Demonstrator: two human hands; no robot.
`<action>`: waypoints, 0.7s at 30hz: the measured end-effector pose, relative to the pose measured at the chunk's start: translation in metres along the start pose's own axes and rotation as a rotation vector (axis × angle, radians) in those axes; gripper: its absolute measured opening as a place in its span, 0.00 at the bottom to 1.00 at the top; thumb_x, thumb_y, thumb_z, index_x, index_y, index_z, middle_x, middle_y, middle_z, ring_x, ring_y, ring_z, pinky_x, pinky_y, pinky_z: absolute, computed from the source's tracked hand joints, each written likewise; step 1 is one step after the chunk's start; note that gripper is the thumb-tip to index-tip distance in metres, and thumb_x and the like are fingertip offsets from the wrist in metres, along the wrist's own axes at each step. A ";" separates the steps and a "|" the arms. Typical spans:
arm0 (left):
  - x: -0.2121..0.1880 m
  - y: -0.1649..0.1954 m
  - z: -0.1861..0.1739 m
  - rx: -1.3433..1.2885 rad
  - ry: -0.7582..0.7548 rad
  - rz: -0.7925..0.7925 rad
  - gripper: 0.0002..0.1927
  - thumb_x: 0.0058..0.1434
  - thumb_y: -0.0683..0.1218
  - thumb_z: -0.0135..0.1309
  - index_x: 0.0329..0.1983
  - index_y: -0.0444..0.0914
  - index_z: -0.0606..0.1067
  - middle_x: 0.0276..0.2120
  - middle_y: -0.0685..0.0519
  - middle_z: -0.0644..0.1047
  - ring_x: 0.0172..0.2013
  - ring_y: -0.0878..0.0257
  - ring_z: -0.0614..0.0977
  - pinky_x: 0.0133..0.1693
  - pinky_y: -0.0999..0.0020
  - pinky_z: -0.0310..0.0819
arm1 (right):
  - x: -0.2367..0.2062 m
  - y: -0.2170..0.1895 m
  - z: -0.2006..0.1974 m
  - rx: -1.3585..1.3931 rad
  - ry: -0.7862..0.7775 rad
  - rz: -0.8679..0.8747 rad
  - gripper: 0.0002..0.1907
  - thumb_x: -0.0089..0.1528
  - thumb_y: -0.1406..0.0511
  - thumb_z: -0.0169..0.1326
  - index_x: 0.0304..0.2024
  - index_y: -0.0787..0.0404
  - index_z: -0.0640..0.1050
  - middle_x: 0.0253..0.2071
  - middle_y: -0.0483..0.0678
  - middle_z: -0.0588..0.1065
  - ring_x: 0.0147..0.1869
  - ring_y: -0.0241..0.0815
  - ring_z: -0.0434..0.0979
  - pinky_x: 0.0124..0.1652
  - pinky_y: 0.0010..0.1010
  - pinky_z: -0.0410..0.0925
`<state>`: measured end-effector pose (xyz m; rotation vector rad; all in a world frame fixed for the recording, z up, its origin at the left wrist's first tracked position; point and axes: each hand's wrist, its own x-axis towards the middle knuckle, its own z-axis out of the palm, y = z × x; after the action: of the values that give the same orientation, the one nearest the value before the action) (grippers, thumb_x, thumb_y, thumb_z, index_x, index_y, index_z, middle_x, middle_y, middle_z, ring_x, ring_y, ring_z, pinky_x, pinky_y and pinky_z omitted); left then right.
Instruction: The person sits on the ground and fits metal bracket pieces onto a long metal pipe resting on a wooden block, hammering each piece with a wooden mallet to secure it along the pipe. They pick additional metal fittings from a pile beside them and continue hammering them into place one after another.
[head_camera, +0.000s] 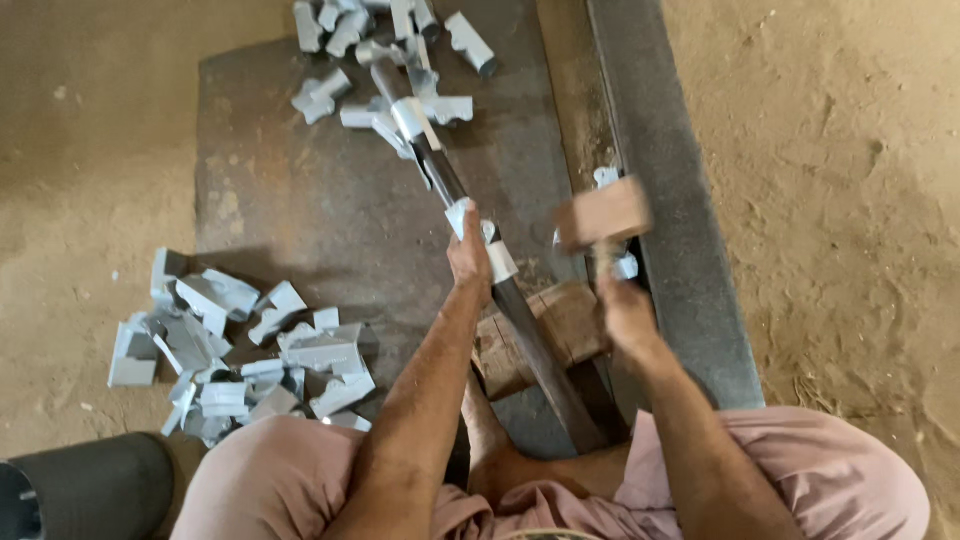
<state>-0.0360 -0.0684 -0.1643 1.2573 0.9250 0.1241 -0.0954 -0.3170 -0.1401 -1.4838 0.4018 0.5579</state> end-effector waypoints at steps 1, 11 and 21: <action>0.001 -0.003 -0.001 -0.056 -0.022 -0.003 0.38 0.57 0.72 0.54 0.49 0.35 0.78 0.38 0.53 0.77 0.37 0.62 0.76 0.39 0.62 0.73 | -0.003 -0.002 -0.001 0.126 0.060 -0.080 0.25 0.68 0.45 0.45 0.28 0.56 0.68 0.19 0.42 0.64 0.18 0.35 0.62 0.18 0.33 0.60; 0.001 -0.013 -0.004 -0.324 -0.251 -0.108 0.31 0.58 0.74 0.51 0.36 0.42 0.73 0.27 0.54 0.75 0.26 0.58 0.80 0.29 0.61 0.76 | -0.002 -0.001 0.009 -0.124 0.076 -0.072 0.35 0.71 0.38 0.41 0.28 0.61 0.68 0.19 0.42 0.64 0.19 0.34 0.62 0.18 0.32 0.59; -0.015 -0.010 -0.010 -0.440 -0.339 -0.246 0.33 0.57 0.75 0.44 0.38 0.42 0.74 0.31 0.48 0.81 0.32 0.55 0.85 0.35 0.59 0.82 | 0.020 0.032 -0.008 0.138 0.034 -0.087 0.31 0.71 0.38 0.46 0.39 0.59 0.69 0.23 0.41 0.66 0.23 0.36 0.64 0.22 0.32 0.61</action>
<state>-0.0559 -0.0721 -0.1648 0.7218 0.7013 -0.0769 -0.0970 -0.3228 -0.1786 -1.3731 0.3926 0.4281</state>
